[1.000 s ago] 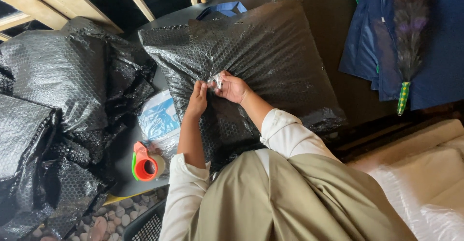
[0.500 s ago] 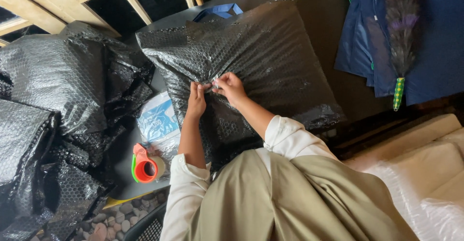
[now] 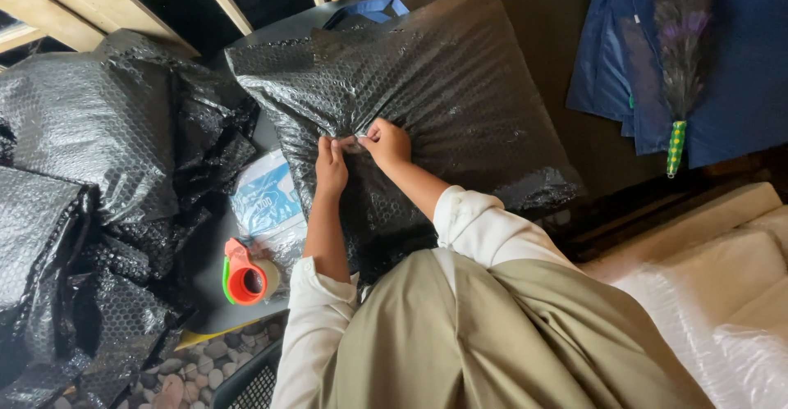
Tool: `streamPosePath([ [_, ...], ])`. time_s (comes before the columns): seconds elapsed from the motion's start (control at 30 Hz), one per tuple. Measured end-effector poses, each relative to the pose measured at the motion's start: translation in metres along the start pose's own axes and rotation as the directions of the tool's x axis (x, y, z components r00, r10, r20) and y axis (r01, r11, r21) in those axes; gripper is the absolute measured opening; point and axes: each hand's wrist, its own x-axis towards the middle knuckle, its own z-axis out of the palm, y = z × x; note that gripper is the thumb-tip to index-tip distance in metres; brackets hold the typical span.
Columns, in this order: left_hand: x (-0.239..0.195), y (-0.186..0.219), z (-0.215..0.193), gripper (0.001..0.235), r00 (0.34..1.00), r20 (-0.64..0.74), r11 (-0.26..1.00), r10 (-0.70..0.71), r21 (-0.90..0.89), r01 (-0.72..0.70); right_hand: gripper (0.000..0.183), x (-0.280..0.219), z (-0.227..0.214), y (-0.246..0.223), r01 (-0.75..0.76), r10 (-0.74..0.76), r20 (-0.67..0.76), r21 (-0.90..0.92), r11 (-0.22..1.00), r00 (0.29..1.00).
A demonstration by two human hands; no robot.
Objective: The person wraps a blue tote bag in black bubble wrap on a table. They fold the bubble wrap around the bag, then use a tape dispenser to apply clear tape to seal the package. The wrapped package remains on the table at the end.
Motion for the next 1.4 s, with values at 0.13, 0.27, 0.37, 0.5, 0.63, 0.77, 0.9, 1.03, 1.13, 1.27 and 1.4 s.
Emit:
streamPosePath([
  [0.13,-0.005,-0.001,0.002,0.027,1.000,-0.030,1.000,0.002,-0.014,-0.002,0.052,-0.013,-0.022,-0.023,0.089,-0.087,-0.134,0.009,0.996,0.987],
  [0.27,-0.007,-0.005,0.003,0.026,0.995,-0.099,0.999,0.029,-0.021,-0.032,0.047,-0.021,-0.035,-0.036,0.063,-0.063,-0.009,-0.022,0.998,0.998],
  [0.37,-0.012,0.005,-0.001,0.024,0.986,-0.157,0.998,0.059,-0.025,-0.064,0.032,-0.026,-0.033,-0.036,0.140,-0.140,-0.005,-0.051,0.989,0.990],
  [0.5,-0.004,-0.020,0.001,0.024,0.956,-0.251,0.988,0.149,-0.003,-0.155,0.018,-0.021,-0.014,-0.021,0.273,-0.281,-0.064,-0.108,0.956,0.958],
  [0.63,-0.001,-0.037,0.003,0.023,0.927,-0.315,0.977,0.204,0.012,-0.211,0.016,-0.017,-0.007,-0.014,0.369,-0.379,-0.103,-0.100,0.924,0.920],
  [0.77,-0.004,-0.039,0.005,0.022,0.882,-0.377,0.957,0.283,0.043,-0.288,0.023,-0.018,-0.008,-0.013,0.401,-0.406,-0.105,-0.063,0.914,0.908],
  [0.9,-0.006,-0.037,0.008,0.020,0.869,-0.407,0.957,0.280,0.045,-0.287,0.028,-0.021,-0.007,-0.009,0.447,-0.454,-0.120,-0.083,0.891,0.883],
  [1.03,-0.006,-0.034,0.009,0.020,0.860,-0.425,0.955,0.283,0.045,-0.292,0.027,-0.024,-0.013,-0.016,0.475,-0.485,-0.097,-0.105,0.874,0.869],
  [1.13,-0.008,-0.032,0.008,0.019,0.858,-0.425,0.952,0.289,0.036,-0.303,0.025,-0.024,-0.008,-0.014,0.458,-0.471,-0.044,-0.171,0.872,0.881],
  [1.27,-0.004,-0.043,0.011,0.019,0.858,-0.438,0.962,0.268,0.075,-0.262,0.024,-0.015,0.004,-0.008,0.453,-0.456,0.029,-0.198,0.869,0.889],
  [1.4,-0.005,-0.027,0.007,0.035,0.866,-0.424,0.962,0.265,0.182,-0.205,0.024,-0.007,0.019,0.001,0.371,-0.355,0.110,-0.231,0.899,0.928],
])
